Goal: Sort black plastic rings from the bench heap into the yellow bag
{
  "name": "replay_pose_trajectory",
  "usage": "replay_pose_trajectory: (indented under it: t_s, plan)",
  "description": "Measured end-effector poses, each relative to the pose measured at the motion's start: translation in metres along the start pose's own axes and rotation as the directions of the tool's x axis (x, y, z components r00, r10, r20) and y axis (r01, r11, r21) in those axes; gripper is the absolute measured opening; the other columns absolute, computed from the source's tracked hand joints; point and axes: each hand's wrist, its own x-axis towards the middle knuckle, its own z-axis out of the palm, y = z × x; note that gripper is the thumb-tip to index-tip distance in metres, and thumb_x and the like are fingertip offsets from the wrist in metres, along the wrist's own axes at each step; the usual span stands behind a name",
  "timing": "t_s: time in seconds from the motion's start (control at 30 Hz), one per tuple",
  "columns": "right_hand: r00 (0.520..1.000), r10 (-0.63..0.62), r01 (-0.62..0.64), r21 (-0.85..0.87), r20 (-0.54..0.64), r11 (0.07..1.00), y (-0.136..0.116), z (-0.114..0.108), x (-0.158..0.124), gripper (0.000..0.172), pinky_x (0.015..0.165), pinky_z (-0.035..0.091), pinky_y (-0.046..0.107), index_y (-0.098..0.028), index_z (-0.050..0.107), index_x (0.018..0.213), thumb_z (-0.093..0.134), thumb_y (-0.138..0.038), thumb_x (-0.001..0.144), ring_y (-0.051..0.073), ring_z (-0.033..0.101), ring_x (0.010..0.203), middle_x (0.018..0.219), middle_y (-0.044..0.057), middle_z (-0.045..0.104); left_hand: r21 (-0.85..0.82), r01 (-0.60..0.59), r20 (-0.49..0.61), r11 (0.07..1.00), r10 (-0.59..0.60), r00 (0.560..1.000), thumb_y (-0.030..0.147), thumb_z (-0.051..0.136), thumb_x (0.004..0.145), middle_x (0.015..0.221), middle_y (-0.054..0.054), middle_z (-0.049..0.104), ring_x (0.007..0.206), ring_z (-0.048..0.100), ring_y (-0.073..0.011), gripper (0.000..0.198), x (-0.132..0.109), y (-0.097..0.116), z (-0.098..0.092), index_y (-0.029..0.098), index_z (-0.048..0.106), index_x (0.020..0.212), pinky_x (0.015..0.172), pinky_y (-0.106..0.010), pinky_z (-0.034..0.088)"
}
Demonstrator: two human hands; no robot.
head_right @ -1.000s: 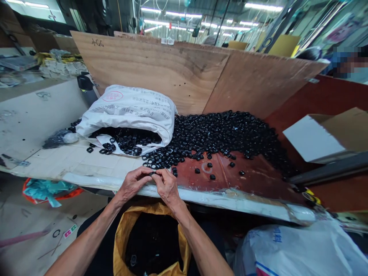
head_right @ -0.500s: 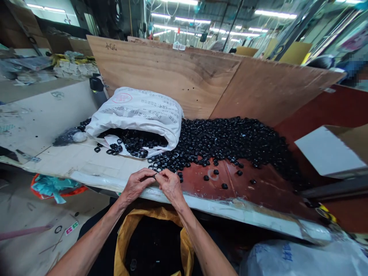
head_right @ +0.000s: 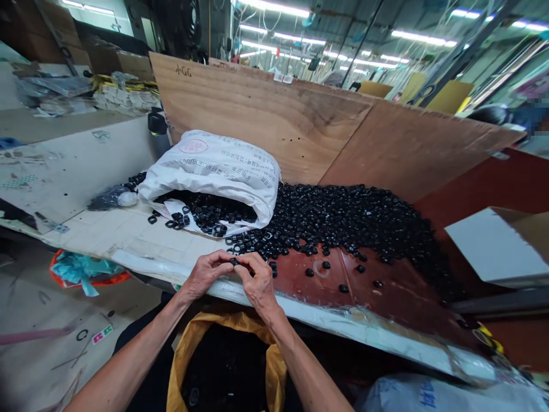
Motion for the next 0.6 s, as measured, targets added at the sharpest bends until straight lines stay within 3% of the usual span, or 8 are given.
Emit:
replay_pose_trajectory:
  t_s: [0.17, 0.23, 0.33, 0.47, 0.6]
  plan:
    - [0.996, 0.089, -0.085, -0.282, 0.000, 0.956, -0.005, 0.005, -0.006, 0.041, 0.056, 0.039, 0.026, -0.020, 0.060, 0.062, 0.057, -0.040, 0.097, 0.014, 0.048, 0.053, 0.056, -0.001, 0.054, 0.087, -0.118, -0.027, 0.989, 0.121, 0.992, 0.033, 0.076, 0.084, 0.097, -0.007, 0.072, 0.092, 0.067, -0.0188, 0.021, -0.002, -0.003, 0.001, 0.016, 0.077, 0.097, 0.087, -0.031, 0.054]
    - [0.995, 0.096, -0.094, -0.275, -0.007, 0.957, -0.005, 0.003, -0.011, 0.038, 0.055, 0.039, 0.025, -0.019, 0.064, 0.068, 0.056, -0.041, 0.097, 0.013, 0.047, 0.051, 0.057, -0.001, 0.054, 0.108, -0.121, -0.017, 0.987, 0.123, 0.992, 0.032, 0.075, 0.085, 0.097, -0.007, 0.071, 0.092, 0.066, -0.0186, 0.020, -0.002, -0.004, 0.001, 0.017, 0.076, 0.098, 0.086, -0.030, 0.054]
    - [0.997, 0.076, -0.073, -0.182, 0.006, 0.981, -0.008, 0.000, -0.017, 0.026, 0.056, 0.042, 0.024, -0.017, 0.071, 0.100, 0.062, -0.041, 0.094, 0.013, 0.053, 0.057, 0.070, 0.001, 0.062, 0.093, -0.121, -0.019, 0.988, 0.123, 0.992, 0.029, 0.074, 0.085, 0.098, -0.006, 0.072, 0.093, 0.066, -0.0187, 0.017, -0.003, -0.006, 0.001, 0.017, 0.076, 0.098, 0.087, -0.031, 0.053]
    - [0.993, 0.119, -0.119, -0.176, -0.012, 0.977, -0.010, -0.003, -0.017, 0.027, 0.052, 0.040, 0.023, -0.017, 0.072, 0.082, 0.061, -0.039, 0.093, 0.012, 0.046, 0.051, 0.057, -0.003, 0.054, 0.073, -0.113, -0.015, 0.991, 0.114, 0.993, 0.027, 0.074, 0.085, 0.097, -0.006, 0.072, 0.092, 0.066, -0.0186, 0.016, -0.003, -0.004, 0.002, 0.017, 0.076, 0.097, 0.085, -0.030, 0.053]
    - [0.995, 0.100, -0.099, -0.090, 0.007, 0.991, -0.013, -0.005, -0.013, 0.020, 0.057, 0.044, 0.023, -0.017, 0.072, 0.093, 0.063, -0.034, 0.090, 0.013, 0.054, 0.060, 0.075, 0.001, 0.065, 0.080, -0.109, 0.039, 0.991, 0.106, 0.994, 0.026, 0.072, 0.087, 0.099, -0.007, 0.073, 0.094, 0.067, -0.0193, 0.016, -0.003, 0.002, 0.001, 0.016, 0.077, 0.099, 0.086, -0.030, 0.053]
